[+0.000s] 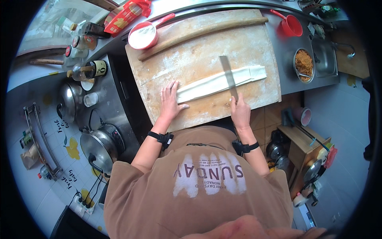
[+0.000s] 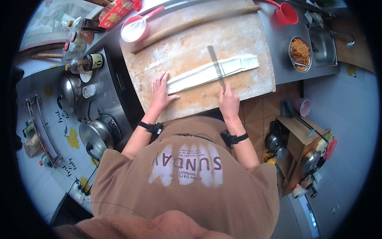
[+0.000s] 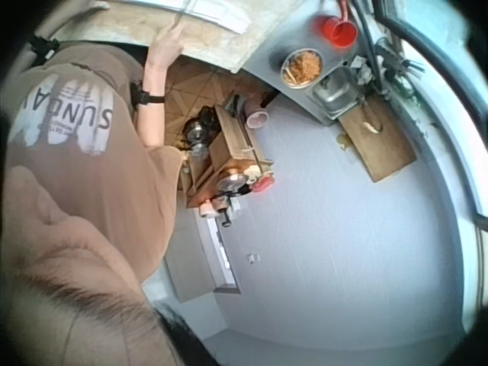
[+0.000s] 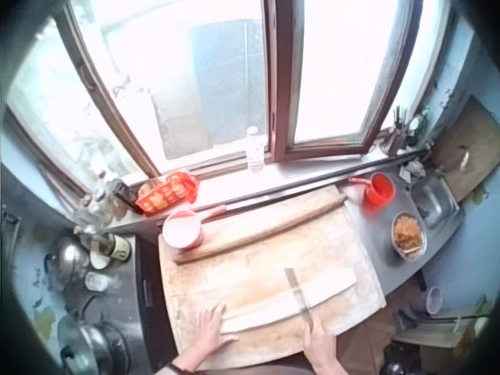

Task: The person rolls out dough into a large circle, cuts it into strips, and then into small squares. They place the squares on a bamboo mat, add filling from a bowl, and fold the dough to form dumplings.

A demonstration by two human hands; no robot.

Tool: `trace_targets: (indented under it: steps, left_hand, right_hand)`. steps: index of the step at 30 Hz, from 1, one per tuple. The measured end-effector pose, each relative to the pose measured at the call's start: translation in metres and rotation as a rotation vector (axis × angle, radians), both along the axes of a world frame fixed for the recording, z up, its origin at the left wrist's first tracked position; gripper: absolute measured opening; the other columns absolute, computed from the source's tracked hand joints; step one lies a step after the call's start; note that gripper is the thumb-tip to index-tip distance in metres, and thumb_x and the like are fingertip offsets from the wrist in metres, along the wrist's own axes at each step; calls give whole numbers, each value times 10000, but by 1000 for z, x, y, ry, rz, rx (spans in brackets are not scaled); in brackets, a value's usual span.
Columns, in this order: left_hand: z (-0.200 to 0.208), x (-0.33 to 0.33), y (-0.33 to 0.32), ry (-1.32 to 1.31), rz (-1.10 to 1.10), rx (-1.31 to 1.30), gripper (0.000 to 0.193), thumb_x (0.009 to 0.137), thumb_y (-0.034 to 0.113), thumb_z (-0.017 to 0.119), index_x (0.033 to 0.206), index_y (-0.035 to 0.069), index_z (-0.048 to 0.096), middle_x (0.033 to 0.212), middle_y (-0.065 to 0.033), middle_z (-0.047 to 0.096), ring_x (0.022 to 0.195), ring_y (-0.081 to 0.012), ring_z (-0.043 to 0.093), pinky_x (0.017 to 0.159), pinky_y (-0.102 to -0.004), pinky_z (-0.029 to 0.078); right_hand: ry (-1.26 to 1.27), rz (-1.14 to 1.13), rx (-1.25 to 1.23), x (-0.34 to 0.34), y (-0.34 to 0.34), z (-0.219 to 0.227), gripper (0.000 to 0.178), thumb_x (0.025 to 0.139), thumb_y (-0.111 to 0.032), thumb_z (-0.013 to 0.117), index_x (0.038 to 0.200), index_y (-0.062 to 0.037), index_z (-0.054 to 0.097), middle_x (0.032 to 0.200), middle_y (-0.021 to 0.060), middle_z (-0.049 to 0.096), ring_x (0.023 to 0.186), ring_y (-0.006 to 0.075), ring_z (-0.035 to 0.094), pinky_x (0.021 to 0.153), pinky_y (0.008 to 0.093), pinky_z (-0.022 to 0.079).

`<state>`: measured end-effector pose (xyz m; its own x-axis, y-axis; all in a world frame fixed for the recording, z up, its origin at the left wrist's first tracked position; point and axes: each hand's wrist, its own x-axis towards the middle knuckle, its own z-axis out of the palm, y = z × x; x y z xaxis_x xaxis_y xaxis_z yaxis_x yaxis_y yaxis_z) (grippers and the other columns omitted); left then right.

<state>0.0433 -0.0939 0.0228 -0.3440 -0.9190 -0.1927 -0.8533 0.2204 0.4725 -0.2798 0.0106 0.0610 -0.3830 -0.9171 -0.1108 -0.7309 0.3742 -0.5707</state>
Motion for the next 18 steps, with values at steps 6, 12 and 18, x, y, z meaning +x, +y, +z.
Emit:
trace_targets:
  steps: [6,12,18]
  left_hand:
    - [1,22,8,75,41,-13,1291,641,287,1096,1748,147,445,1749,-124,450,1614,-401,417,1385,-528,357]
    - [1,25,6,107,43,-2,1286,638,290,1097,1744,159,453,1733,-117,461,1608,-395,422,1377,-516,378]
    - [1,29,4,123,41,-2,1284,651,301,1095,1747,165,442,1730,-126,459,1612,-394,417,1392,-540,347]
  right_hand:
    - [1,109,59,38,-7,10,158,1125,-147,666,1150,-15,581,793,310,718,810,549,740,693,648,579]
    - [8,112,91,42,-12,8,170,1124,-146,667,1147,-2,580,796,310,722,814,553,739,701,652,579]
    - [19,112,123,49,-13,-5,182,1131,-162,664,1145,-3,577,781,316,723,809,564,744,692,653,590]
